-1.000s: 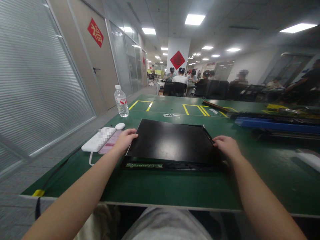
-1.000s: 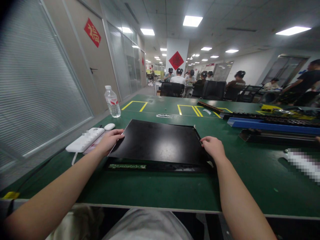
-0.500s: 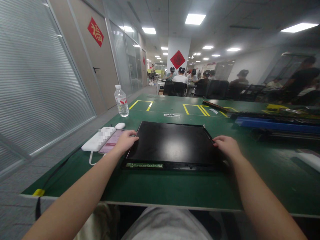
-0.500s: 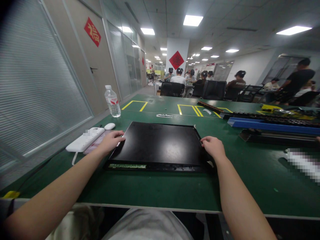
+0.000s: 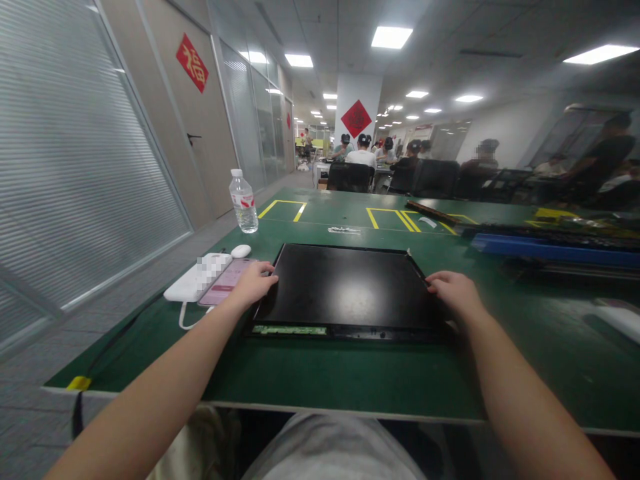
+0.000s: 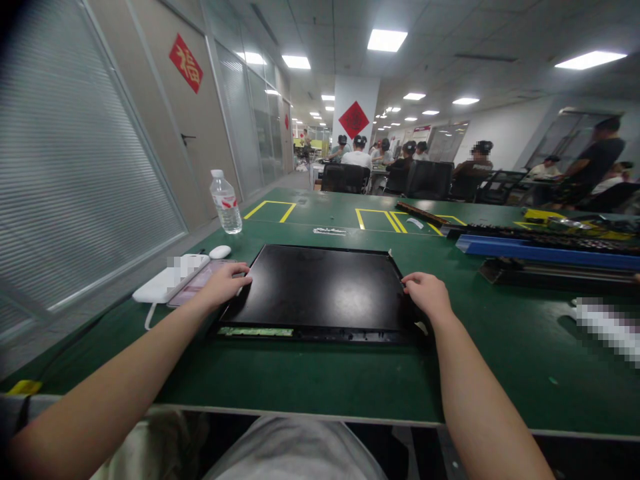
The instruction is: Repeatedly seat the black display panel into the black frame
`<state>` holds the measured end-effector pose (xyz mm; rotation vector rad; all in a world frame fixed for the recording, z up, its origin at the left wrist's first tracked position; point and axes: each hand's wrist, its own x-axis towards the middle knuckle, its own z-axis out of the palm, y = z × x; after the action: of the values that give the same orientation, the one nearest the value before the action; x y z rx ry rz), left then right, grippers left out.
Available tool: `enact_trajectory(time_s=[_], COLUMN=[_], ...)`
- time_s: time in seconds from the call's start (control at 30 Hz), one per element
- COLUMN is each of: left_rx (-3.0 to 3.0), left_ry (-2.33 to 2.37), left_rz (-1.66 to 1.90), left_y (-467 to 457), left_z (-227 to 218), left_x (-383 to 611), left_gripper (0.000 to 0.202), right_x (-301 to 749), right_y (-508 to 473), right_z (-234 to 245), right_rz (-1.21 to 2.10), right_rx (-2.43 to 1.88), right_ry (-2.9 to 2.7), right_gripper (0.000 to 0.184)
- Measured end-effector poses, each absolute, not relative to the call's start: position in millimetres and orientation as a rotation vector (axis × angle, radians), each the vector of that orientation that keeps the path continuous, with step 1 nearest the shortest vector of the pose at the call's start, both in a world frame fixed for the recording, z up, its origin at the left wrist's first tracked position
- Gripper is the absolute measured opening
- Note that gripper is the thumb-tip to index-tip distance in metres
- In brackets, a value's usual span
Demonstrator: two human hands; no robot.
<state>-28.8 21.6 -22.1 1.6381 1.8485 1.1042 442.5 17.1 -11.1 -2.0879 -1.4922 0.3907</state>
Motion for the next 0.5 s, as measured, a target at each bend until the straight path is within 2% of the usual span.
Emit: enact_trajectory(time_s=[0.13, 0.5], left_rx=[1.645, 1.660], left_ry=[1.849, 1.781], left_rz=[1.104, 1.175], left_y=[22.6, 21.0], left_z=[-24.0, -24.7], left_x=[-29.8, -26.7], left_gripper=[0.019, 0.008], right_x=[441.7, 446.8], right_y=[16.4, 20.1], right_z=[-8.8, -15.5], right_rz=[0.394, 0.423], right_rx=[-2.091, -2.033], right_ry=[-1.480, -1.438], right_gripper=[0.028, 0.027])
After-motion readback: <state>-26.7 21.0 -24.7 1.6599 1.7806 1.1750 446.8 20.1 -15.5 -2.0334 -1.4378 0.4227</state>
